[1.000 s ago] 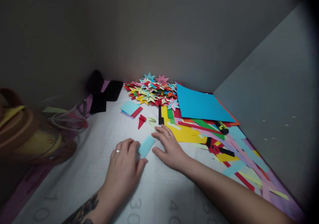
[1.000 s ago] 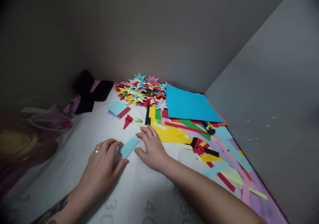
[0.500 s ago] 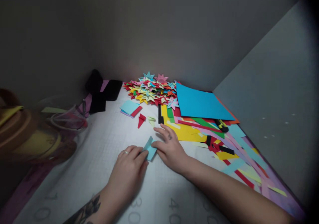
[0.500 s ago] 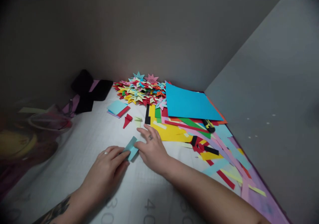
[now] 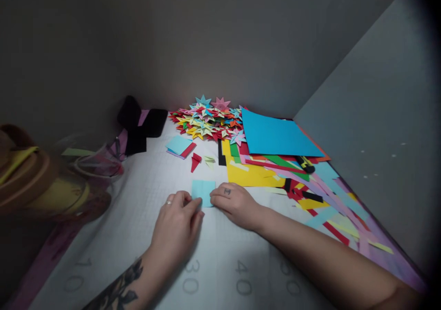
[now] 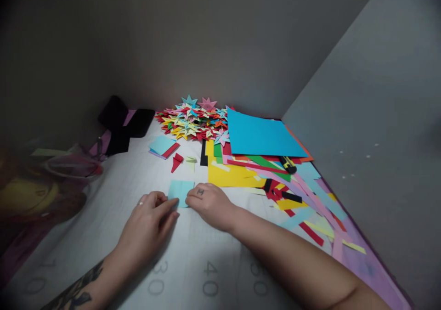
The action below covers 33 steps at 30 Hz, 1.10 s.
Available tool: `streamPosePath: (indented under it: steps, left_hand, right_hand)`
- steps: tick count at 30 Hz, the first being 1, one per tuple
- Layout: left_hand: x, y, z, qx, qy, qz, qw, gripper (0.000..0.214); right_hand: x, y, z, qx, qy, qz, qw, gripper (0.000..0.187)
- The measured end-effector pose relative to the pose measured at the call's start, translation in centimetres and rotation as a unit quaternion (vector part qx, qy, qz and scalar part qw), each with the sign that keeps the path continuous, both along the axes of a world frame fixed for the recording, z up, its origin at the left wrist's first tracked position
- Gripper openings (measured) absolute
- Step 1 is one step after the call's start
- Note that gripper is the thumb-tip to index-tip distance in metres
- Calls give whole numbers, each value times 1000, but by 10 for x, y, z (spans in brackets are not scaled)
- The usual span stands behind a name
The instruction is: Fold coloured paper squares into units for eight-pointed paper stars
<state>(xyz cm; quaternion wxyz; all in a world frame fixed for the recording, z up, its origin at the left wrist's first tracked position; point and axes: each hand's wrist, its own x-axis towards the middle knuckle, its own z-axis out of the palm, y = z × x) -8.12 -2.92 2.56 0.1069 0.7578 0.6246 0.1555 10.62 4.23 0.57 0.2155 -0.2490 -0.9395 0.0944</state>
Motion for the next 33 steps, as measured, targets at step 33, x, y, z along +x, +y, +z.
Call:
streamPosePath:
  steps: [33]
  left_hand:
    - [3,-1,-13,84,37,-109,990,14]
  right_hand:
    - [-24,15,-3,-158,47,-104,981,12]
